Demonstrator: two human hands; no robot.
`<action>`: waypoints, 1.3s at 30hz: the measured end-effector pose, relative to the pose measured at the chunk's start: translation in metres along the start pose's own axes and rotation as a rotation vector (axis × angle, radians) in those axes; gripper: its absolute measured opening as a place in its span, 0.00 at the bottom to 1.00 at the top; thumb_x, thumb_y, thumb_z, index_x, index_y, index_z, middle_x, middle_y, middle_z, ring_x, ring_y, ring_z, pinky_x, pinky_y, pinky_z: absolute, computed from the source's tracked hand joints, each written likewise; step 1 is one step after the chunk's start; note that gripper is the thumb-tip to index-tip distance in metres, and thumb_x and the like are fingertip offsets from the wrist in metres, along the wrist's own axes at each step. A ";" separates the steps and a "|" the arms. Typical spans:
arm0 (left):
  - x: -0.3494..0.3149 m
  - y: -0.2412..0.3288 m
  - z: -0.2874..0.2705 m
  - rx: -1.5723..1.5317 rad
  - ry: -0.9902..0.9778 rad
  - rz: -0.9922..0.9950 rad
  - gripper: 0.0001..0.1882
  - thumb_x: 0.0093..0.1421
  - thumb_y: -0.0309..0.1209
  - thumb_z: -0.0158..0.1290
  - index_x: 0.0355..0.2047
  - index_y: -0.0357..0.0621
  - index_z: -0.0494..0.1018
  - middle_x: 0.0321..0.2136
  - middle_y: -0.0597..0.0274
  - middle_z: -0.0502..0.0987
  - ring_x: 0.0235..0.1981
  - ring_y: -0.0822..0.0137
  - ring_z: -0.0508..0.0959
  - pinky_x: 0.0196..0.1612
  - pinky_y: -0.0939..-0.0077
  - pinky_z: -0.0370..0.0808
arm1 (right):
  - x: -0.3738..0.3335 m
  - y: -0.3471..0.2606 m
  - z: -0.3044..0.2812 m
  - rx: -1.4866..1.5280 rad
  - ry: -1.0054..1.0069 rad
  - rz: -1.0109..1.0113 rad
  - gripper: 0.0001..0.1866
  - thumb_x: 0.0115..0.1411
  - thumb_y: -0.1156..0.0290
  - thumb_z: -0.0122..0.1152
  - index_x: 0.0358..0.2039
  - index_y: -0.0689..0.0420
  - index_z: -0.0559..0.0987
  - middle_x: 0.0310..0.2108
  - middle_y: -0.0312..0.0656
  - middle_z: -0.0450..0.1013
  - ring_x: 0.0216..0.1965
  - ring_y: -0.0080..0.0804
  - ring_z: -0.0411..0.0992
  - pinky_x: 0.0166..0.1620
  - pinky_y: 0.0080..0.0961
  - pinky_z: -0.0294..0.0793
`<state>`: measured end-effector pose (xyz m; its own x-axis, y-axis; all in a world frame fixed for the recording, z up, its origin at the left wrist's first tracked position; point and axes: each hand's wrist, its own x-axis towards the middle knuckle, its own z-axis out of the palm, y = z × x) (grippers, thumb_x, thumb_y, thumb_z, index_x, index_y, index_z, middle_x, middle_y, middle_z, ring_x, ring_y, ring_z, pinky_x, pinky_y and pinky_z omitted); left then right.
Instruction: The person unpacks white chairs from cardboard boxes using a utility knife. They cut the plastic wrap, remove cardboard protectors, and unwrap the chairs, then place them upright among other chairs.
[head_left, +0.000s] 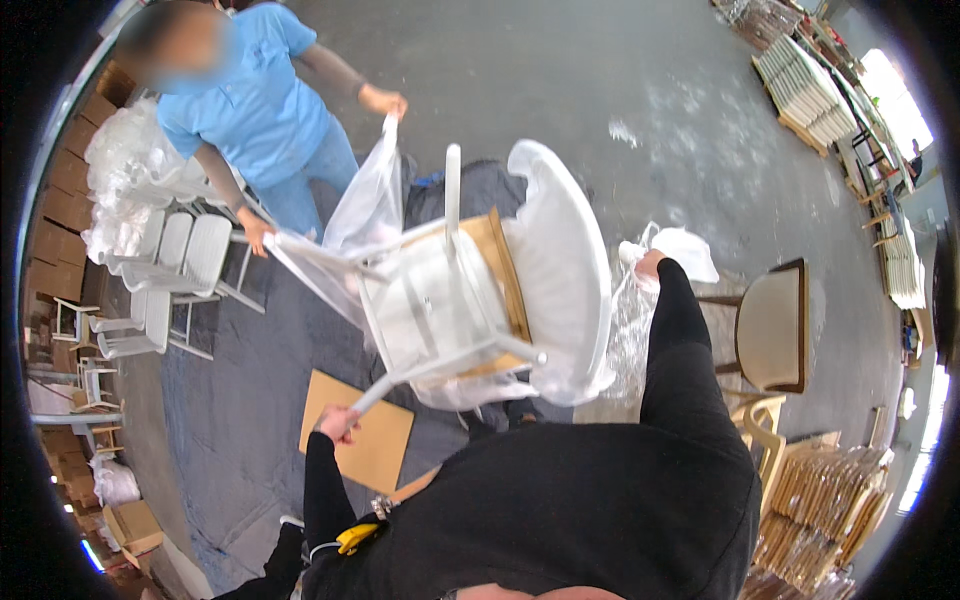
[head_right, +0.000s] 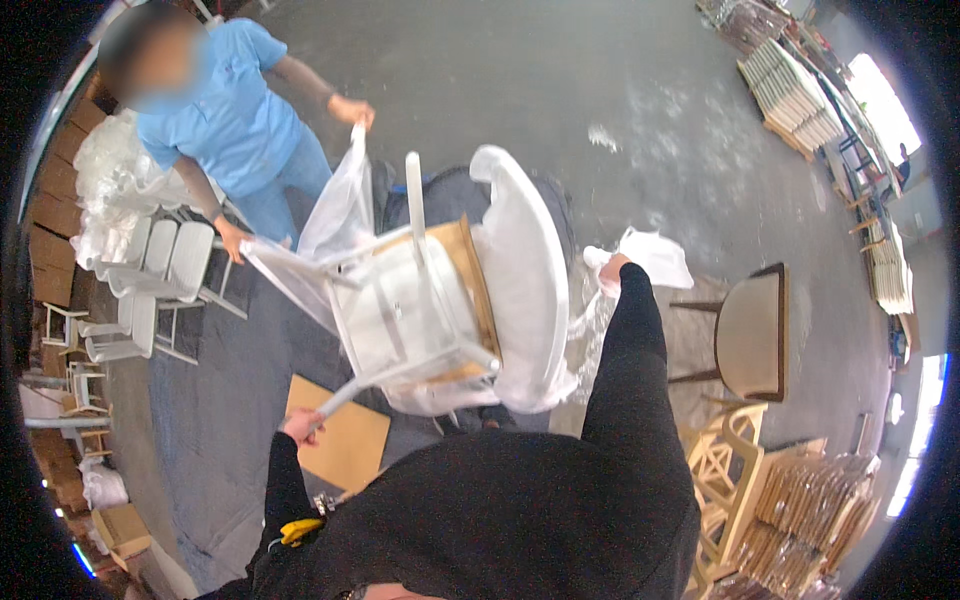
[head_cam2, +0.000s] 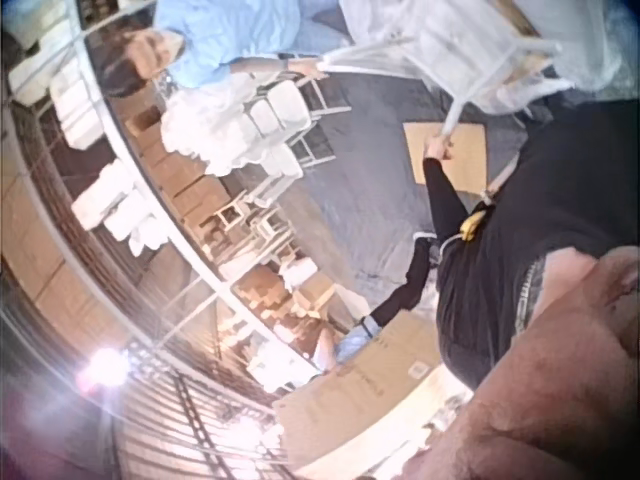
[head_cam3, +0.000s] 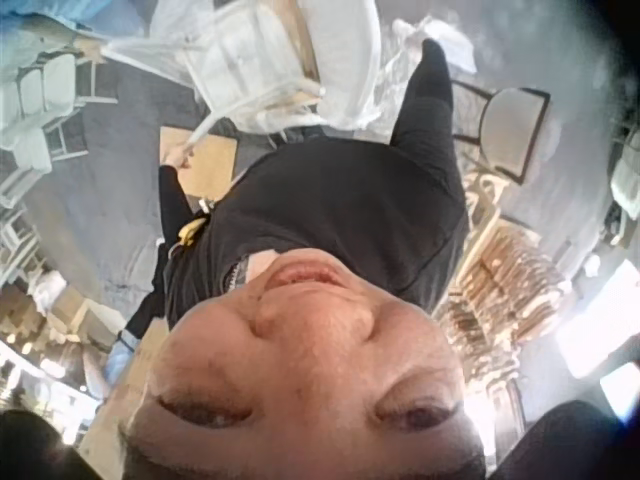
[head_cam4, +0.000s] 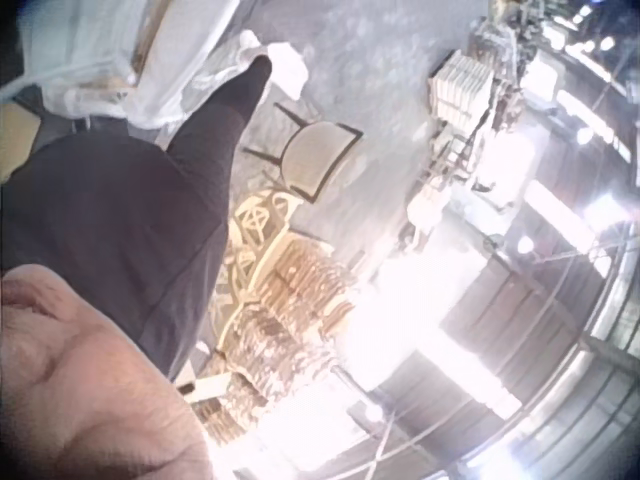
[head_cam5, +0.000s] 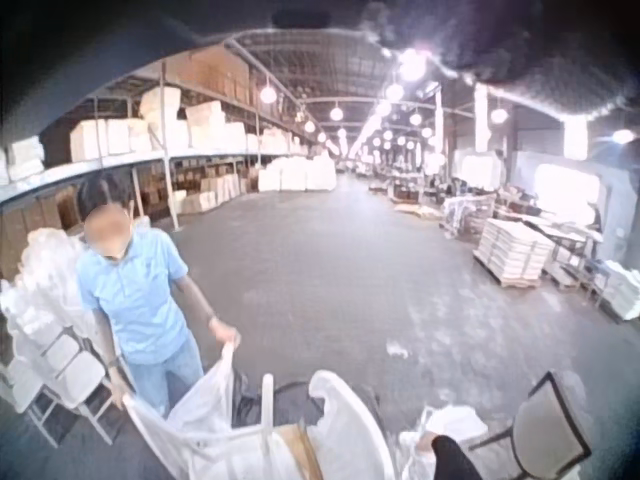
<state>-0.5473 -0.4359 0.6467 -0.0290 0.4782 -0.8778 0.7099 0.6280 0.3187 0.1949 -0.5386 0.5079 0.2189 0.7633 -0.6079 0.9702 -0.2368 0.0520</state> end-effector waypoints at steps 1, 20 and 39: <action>0.004 -0.001 0.006 0.008 -0.016 0.042 0.18 0.59 0.35 0.56 0.44 0.32 0.75 0.25 0.55 0.78 0.09 0.71 0.67 0.14 0.66 0.75 | 0.005 0.020 -0.027 0.336 0.212 0.226 0.26 0.60 0.50 0.50 0.42 0.60 0.81 0.42 0.58 0.77 0.49 0.54 0.74 0.54 0.39 0.71; 0.031 0.002 -0.020 -0.537 -0.488 -0.117 0.22 0.67 0.46 0.46 0.43 0.36 0.72 0.32 0.54 0.79 0.33 0.55 0.82 0.32 0.55 0.82 | 0.030 -0.018 -0.403 0.020 1.120 0.096 0.29 0.55 0.58 0.62 0.55 0.61 0.73 0.45 0.56 0.76 0.50 0.52 0.74 0.53 0.41 0.73; 0.100 -0.046 0.103 -1.606 0.207 0.654 0.34 0.63 0.60 0.35 0.31 0.40 0.75 0.43 0.52 0.76 0.53 0.55 0.71 0.61 0.50 0.54 | 0.135 -0.359 0.000 1.636 -0.315 0.048 0.28 0.59 0.68 0.62 0.59 0.55 0.64 0.49 0.48 0.72 0.49 0.41 0.74 0.40 0.41 0.74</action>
<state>-0.5104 -0.4807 0.5072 -0.2195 0.8628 -0.4554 -0.6983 0.1870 0.6909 -0.1240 -0.3510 0.4072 0.0177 0.6425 -0.7661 -0.2071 -0.7473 -0.6314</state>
